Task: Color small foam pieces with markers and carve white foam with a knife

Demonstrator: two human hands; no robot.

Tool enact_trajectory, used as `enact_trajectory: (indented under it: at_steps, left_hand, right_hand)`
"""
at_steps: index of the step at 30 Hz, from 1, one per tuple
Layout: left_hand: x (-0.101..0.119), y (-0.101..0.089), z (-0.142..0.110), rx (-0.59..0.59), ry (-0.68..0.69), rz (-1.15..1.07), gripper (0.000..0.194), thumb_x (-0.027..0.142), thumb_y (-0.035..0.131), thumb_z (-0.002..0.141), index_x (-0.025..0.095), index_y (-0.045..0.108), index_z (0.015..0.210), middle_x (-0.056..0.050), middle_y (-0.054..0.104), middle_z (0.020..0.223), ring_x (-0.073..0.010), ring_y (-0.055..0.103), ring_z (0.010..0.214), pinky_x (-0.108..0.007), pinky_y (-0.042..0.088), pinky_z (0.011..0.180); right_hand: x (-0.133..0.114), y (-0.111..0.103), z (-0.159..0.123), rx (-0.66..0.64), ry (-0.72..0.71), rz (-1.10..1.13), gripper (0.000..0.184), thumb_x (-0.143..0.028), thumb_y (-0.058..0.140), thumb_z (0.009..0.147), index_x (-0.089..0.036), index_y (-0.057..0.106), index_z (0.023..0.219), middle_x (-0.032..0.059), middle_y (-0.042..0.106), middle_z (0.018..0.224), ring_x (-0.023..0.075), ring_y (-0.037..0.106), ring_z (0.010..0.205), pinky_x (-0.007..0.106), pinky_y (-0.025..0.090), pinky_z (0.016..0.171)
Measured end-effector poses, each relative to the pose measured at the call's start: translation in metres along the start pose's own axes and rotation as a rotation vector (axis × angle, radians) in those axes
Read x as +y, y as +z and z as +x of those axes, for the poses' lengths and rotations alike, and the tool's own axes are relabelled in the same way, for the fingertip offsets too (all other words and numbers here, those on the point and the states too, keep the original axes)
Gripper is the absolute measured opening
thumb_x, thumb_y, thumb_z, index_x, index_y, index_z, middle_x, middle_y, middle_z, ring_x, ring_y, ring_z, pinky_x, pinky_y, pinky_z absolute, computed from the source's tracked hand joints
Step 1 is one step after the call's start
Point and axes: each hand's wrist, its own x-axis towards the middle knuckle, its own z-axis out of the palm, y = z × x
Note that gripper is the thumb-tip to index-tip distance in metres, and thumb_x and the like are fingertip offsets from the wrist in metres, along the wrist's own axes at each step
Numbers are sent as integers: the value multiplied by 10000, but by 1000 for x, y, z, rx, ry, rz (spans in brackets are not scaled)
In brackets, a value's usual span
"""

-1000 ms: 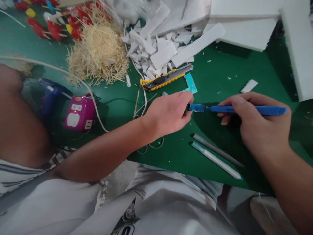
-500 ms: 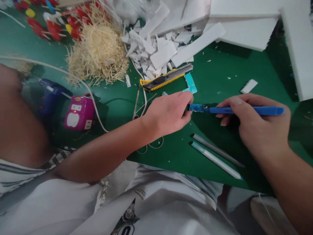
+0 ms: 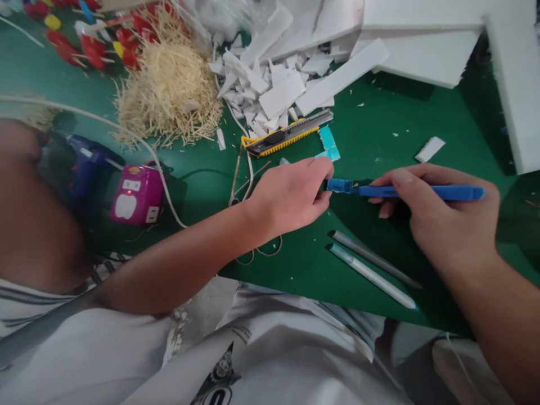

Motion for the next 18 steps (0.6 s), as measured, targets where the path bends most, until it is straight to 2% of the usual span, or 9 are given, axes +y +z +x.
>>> enact_trajectory:
  at_steps: [3,7,11,16,18]
  left_hand:
    - [0,-1,0,-15,-5,1,206,295,628,1017,207,705,1187,-8,719,852,-205,712,809,-302,447,655]
    - [-2,0,0,9,17,-2,189,292,630,1019,211,698,1175,3,705,833,-191,703,795,-294,417,635]
    - [-2,1,0,25,20,16,165,289,641,1015,212,693,1151,16,678,803,-180,689,766,-295,362,604]
    - [0,0,0,-8,9,18,184,280,635,1016,210,695,1175,9,685,828,-187,691,784,-302,354,616]
    - [0,0,0,-3,11,21,182,280,637,1015,209,697,1171,4,689,831,-191,691,786,-306,356,615]
  right_hand:
    - [0,0,0,11,-11,-2,148,-293,779,951,-300,834,814,0,763,711,161,639,547,326,524,545]
    - [0,-1,0,-25,5,-10,224,-277,759,959,-289,815,743,-6,703,629,159,633,532,319,500,522]
    - [-1,0,0,16,-3,6,144,-265,773,938,-288,832,808,-4,740,687,158,640,546,324,524,549]
    - [0,1,0,-30,-3,17,225,-291,761,951,-288,817,733,-3,715,633,158,623,527,317,499,524]
    - [0,1,0,-9,-20,29,198,-302,771,945,-286,822,755,-2,738,662,151,621,527,313,506,530]
